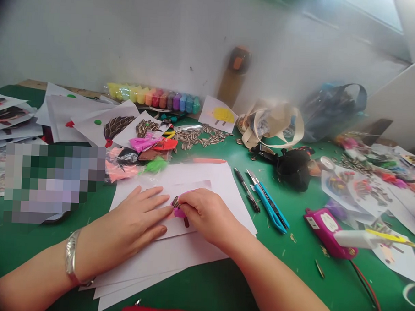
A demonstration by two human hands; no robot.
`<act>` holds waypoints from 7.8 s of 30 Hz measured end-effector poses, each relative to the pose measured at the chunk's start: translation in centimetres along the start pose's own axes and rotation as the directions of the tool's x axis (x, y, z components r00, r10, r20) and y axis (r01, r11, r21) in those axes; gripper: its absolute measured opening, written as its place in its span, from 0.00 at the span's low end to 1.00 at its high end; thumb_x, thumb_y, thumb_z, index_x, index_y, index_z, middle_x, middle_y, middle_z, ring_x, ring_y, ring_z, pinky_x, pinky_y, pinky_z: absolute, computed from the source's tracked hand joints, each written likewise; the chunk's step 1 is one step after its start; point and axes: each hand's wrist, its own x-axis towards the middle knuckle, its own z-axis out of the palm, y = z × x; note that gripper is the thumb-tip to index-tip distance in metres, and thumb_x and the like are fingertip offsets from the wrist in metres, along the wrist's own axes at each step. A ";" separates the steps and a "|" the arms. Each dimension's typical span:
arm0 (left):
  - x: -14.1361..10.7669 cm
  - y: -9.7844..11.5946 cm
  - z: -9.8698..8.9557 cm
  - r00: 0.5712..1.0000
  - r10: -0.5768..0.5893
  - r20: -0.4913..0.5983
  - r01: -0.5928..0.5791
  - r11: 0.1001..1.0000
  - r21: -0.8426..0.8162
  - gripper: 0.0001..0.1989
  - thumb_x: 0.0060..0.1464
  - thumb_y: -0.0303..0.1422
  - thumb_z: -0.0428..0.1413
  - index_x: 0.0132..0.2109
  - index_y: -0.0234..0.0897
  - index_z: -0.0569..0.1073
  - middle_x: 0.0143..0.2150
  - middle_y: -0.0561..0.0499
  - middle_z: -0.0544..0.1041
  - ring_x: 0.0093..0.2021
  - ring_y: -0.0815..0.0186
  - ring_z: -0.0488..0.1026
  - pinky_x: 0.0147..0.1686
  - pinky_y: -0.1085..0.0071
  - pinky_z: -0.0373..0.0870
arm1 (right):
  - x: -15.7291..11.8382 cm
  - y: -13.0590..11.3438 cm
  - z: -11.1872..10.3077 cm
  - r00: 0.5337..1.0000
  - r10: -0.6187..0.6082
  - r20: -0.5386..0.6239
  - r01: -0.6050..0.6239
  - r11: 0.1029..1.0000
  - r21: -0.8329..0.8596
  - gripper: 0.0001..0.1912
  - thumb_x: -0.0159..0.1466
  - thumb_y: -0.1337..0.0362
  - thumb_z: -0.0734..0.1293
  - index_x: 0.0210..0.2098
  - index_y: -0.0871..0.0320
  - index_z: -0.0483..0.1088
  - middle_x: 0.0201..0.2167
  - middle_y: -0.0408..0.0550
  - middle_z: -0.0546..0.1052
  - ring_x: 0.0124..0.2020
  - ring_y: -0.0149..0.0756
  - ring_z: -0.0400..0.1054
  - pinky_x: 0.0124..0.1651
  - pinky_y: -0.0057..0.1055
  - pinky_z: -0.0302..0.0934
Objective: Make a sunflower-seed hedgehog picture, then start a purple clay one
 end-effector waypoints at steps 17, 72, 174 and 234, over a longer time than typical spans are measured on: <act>-0.2 -0.1 0.4 0.999 0.017 0.028 -0.018 0.999 0.041 0.15 0.64 0.36 0.52 0.55 0.41 0.73 0.59 0.42 0.73 0.65 0.43 0.60 0.59 0.32 0.58 | -0.1 1.0 1.8 0.979 -0.181 -0.092 0.158 0.964 -0.215 0.08 0.67 0.70 0.63 0.34 0.59 0.75 0.29 0.47 0.76 0.33 0.36 0.67 0.39 0.31 0.60; -0.2 0.0 0.4 0.999 0.015 0.043 -0.015 1.000 0.007 0.15 0.62 0.35 0.55 0.55 0.44 0.73 0.60 0.43 0.72 0.66 0.43 0.58 0.59 0.31 0.56 | -0.6 0.7 0.8 0.988 -0.155 -0.025 0.139 0.936 -0.323 0.13 0.68 0.67 0.61 0.28 0.59 0.72 0.26 0.47 0.72 0.31 0.35 0.63 0.36 0.32 0.54; -0.2 0.4 -0.2 0.991 0.019 0.132 -0.023 0.999 0.028 0.13 0.61 0.36 0.55 0.53 0.43 0.74 0.65 0.43 0.68 0.68 0.39 0.54 0.58 0.28 0.55 | -2.4 0.3 0.6 0.994 -0.104 -0.030 0.089 0.942 -0.323 0.10 0.66 0.66 0.65 0.28 0.59 0.72 0.29 0.48 0.73 0.34 0.37 0.64 0.39 0.33 0.57; 0.8 -2.3 -0.1 0.969 0.026 -0.247 -0.027 1.000 -0.002 0.15 0.66 0.29 0.44 0.41 0.34 0.76 0.41 0.43 0.77 0.50 0.55 0.71 0.53 0.54 0.68 | 11.2 2.0 -2.8 0.994 0.043 -0.098 -0.081 0.900 -0.429 0.17 0.62 0.74 0.60 0.42 0.57 0.77 0.43 0.52 0.79 0.48 0.44 0.70 0.50 0.36 0.61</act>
